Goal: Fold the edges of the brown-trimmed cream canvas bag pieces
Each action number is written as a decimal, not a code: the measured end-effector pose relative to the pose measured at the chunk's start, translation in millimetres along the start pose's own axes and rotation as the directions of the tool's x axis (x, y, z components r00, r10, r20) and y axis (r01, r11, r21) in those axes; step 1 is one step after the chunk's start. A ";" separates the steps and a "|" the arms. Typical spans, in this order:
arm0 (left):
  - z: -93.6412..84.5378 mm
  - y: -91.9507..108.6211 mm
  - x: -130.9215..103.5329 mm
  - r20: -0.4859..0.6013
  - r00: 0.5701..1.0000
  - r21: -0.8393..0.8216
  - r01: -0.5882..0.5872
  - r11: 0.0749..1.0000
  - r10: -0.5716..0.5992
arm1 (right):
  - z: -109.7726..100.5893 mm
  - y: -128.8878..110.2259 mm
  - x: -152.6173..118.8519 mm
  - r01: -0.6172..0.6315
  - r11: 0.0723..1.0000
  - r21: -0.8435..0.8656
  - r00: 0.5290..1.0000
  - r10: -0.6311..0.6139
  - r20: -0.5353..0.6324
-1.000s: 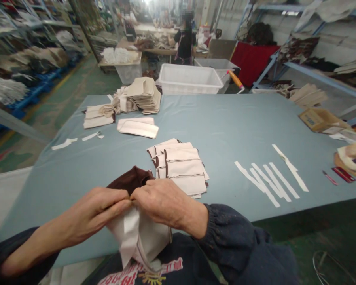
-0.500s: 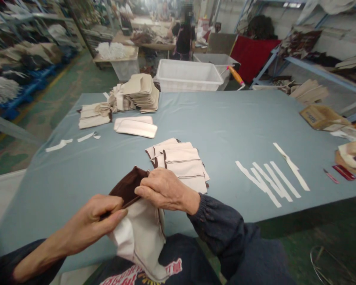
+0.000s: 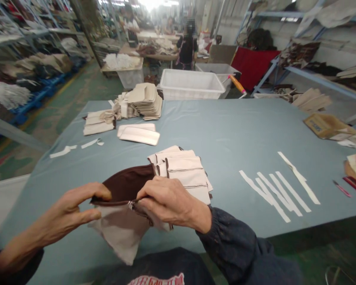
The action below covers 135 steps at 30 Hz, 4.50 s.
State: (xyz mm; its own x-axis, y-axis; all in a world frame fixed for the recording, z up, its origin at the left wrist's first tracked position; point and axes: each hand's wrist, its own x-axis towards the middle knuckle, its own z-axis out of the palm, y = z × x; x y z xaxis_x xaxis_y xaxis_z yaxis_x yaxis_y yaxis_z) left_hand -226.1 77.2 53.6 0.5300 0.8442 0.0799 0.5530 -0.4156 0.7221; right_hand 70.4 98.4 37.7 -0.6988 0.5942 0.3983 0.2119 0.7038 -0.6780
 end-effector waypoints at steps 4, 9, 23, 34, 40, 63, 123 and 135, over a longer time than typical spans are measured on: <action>5.6 16.4 6.4 0.053 0.997 -0.030 -0.047 0.998 0.048 | -6.5 -10.9 11.2 0.024 0.992 0.124 0.997 -0.033 0.070; 16.6 38.5 16.6 0.094 0.993 -0.107 -0.057 0.993 0.067 | -6.0 -7.8 8.0 -0.138 0.966 0.218 0.987 0.115 0.111; 35.6 45.2 21.0 0.130 0.986 0.074 -0.112 0.991 0.102 | 36.6 3.1 -0.6 -0.126 0.980 0.152 0.991 0.132 -0.027; 24.0 64.4 8.8 0.154 0.983 0.144 -0.122 0.982 0.099 | 42.2 -4.5 0.4 -0.089 0.978 0.189 0.992 0.105 -0.076; 19.1 62.3 7.7 0.186 0.980 -0.038 -0.062 0.997 0.068 | 39.2 -11.3 2.5 -0.112 0.948 0.298 0.993 0.119 -0.004; 33.5 38.5 -5.0 0.093 0.983 -0.101 0.166 0.981 -0.157 | 73.7 -18.8 -7.7 -0.326 0.889 0.321 0.914 0.383 -0.133; 44.0 33.1 -1.3 0.188 0.969 -0.180 0.192 0.965 -0.157 | 79.3 -22.2 -6.2 -0.526 0.767 0.366 0.804 0.589 -0.080; 51.2 14.9 -1.6 0.208 0.943 -0.354 0.322 0.878 -0.262 | 91.3 2.9 -9.6 -0.467 0.563 0.681 0.813 0.577 0.081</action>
State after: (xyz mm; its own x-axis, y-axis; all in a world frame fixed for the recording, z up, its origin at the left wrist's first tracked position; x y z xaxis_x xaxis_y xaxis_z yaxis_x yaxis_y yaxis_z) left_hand -185.8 52.4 29.1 0.4882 0.8343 -0.2562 0.4286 0.0266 0.9031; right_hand 15.3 59.2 -24.5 -0.5008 0.8576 -0.1172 -0.0197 -0.1466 -0.9890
